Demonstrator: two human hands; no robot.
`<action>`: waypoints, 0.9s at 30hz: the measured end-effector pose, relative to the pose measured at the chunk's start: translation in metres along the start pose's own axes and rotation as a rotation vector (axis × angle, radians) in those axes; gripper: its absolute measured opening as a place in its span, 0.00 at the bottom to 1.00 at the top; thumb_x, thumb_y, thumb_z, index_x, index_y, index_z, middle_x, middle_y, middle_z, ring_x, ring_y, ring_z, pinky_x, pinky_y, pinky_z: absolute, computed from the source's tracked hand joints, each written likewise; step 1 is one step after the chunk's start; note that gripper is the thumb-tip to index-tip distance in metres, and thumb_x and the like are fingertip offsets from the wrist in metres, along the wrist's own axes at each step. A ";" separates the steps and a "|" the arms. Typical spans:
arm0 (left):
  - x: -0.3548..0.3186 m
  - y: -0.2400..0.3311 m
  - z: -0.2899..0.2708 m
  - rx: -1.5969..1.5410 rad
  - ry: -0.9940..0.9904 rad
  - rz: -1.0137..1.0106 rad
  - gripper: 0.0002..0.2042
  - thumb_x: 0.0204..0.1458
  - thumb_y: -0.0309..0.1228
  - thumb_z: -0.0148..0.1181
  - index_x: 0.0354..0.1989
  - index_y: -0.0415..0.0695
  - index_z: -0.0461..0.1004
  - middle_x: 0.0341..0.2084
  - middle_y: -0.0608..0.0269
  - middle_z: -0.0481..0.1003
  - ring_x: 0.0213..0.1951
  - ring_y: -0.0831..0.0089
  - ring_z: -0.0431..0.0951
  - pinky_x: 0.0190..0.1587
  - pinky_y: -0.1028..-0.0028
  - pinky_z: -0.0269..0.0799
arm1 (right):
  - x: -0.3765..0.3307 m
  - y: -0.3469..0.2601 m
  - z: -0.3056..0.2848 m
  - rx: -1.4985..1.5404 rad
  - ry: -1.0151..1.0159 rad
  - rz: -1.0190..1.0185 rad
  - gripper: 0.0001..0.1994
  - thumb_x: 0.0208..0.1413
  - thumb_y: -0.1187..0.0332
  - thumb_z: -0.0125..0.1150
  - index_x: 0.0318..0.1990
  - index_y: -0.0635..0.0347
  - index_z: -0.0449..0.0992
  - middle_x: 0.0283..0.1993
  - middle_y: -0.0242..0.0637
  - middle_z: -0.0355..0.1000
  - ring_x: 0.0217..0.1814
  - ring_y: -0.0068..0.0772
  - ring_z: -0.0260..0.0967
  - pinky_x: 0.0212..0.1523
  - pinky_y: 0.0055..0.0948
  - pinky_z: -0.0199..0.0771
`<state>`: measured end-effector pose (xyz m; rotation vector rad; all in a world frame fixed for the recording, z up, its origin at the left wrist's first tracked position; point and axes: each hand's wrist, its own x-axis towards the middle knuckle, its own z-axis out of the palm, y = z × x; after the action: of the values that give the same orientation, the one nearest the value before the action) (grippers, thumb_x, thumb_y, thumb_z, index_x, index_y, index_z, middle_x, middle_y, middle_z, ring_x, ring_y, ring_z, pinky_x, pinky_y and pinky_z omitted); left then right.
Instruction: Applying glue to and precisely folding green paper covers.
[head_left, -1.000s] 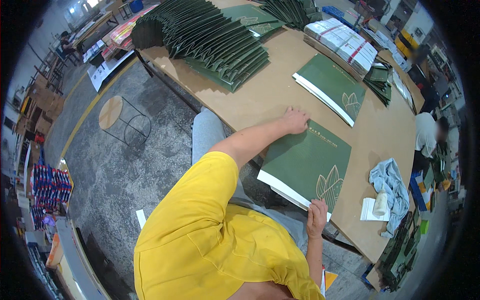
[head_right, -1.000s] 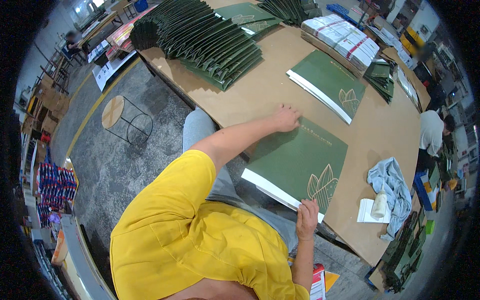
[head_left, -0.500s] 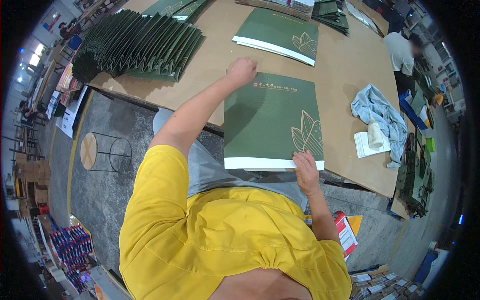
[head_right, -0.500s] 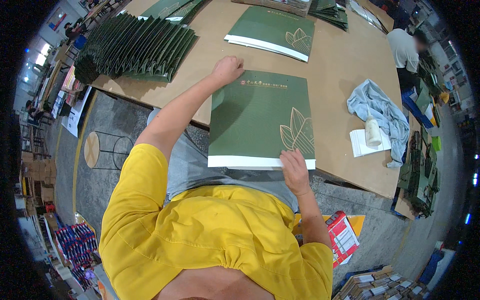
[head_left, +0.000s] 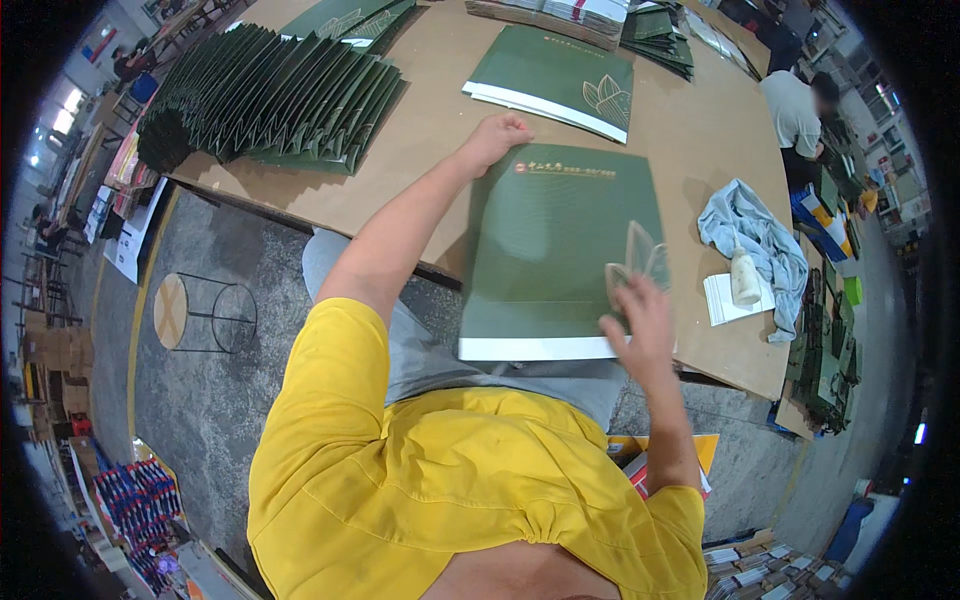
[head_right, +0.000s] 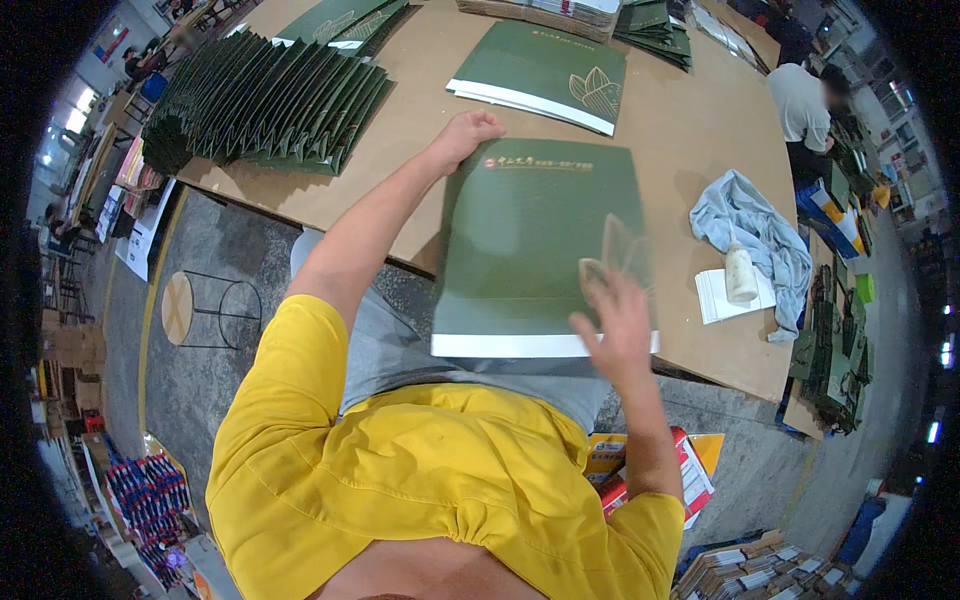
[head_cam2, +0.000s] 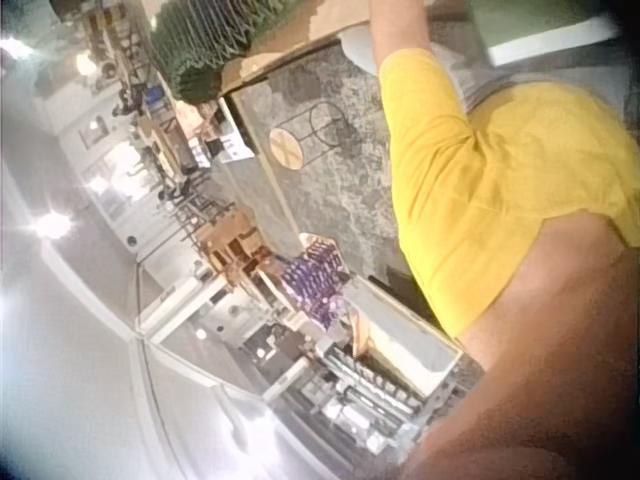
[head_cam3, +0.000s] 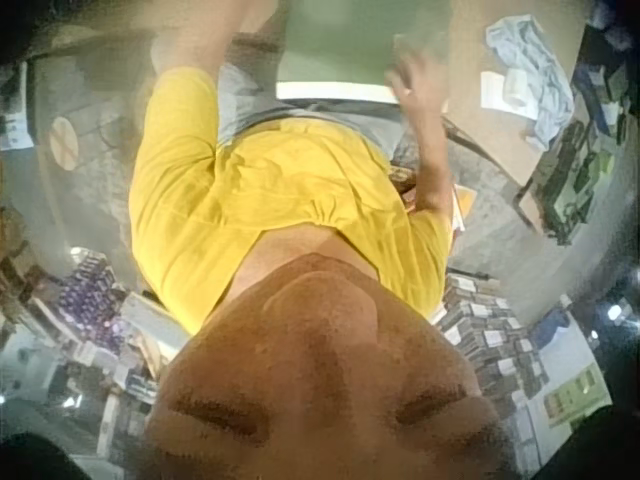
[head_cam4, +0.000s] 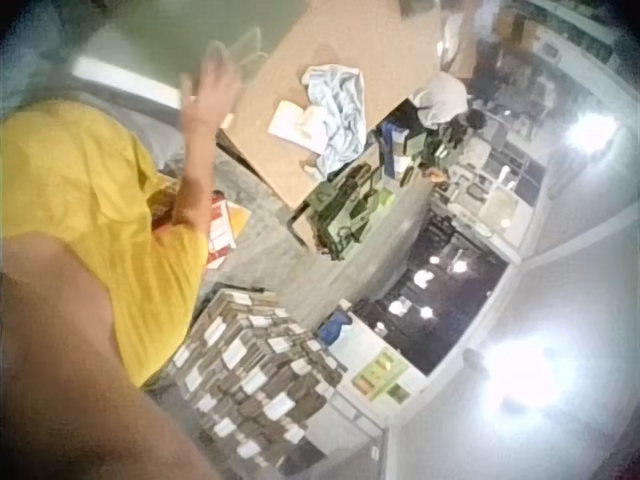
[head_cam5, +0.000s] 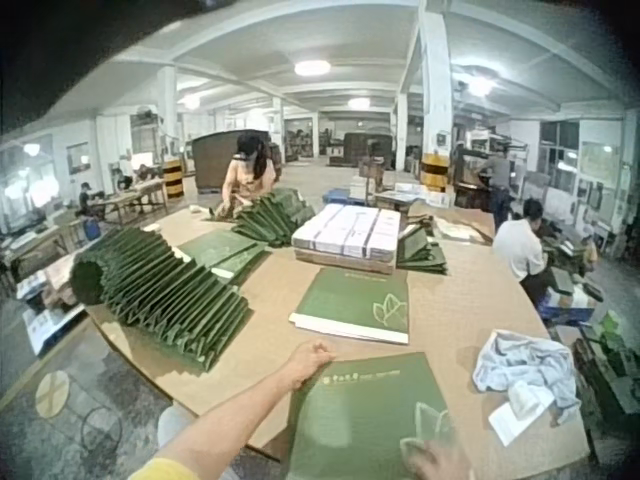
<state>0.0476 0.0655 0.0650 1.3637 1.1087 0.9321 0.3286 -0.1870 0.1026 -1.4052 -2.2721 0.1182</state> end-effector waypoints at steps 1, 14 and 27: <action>0.003 0.008 0.006 -0.097 0.013 0.011 0.05 0.51 0.30 0.57 0.33 0.43 0.72 0.26 0.67 0.72 0.29 0.80 0.70 0.34 0.78 0.68 | 0.018 0.000 -0.015 -0.141 0.003 0.065 0.29 0.43 0.59 0.65 0.53 0.62 0.66 0.60 0.51 0.57 0.62 0.55 0.53 0.59 0.45 0.54; -0.004 -0.027 0.062 0.123 0.215 0.252 0.13 0.46 0.40 0.58 0.24 0.40 0.74 0.19 0.54 0.73 0.25 0.65 0.73 0.31 0.63 0.69 | 0.048 0.078 -0.063 0.538 -0.039 0.458 0.32 0.47 0.74 0.59 0.62 0.67 0.56 0.62 0.46 0.58 0.61 0.37 0.58 0.62 0.31 0.55; -0.049 0.040 0.023 -0.595 -0.048 0.126 0.08 0.52 0.33 0.57 0.33 0.42 0.72 0.20 0.65 0.70 0.19 0.81 0.70 0.19 0.78 0.69 | 0.055 0.063 -0.049 0.479 -0.181 0.621 0.29 0.51 0.71 0.58 0.61 0.65 0.59 0.42 0.36 0.65 0.43 0.25 0.62 0.43 0.23 0.63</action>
<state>0.0619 0.0134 0.1056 0.9609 0.6348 1.1960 0.3812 -0.1172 0.1457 -1.8061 -1.6818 0.9472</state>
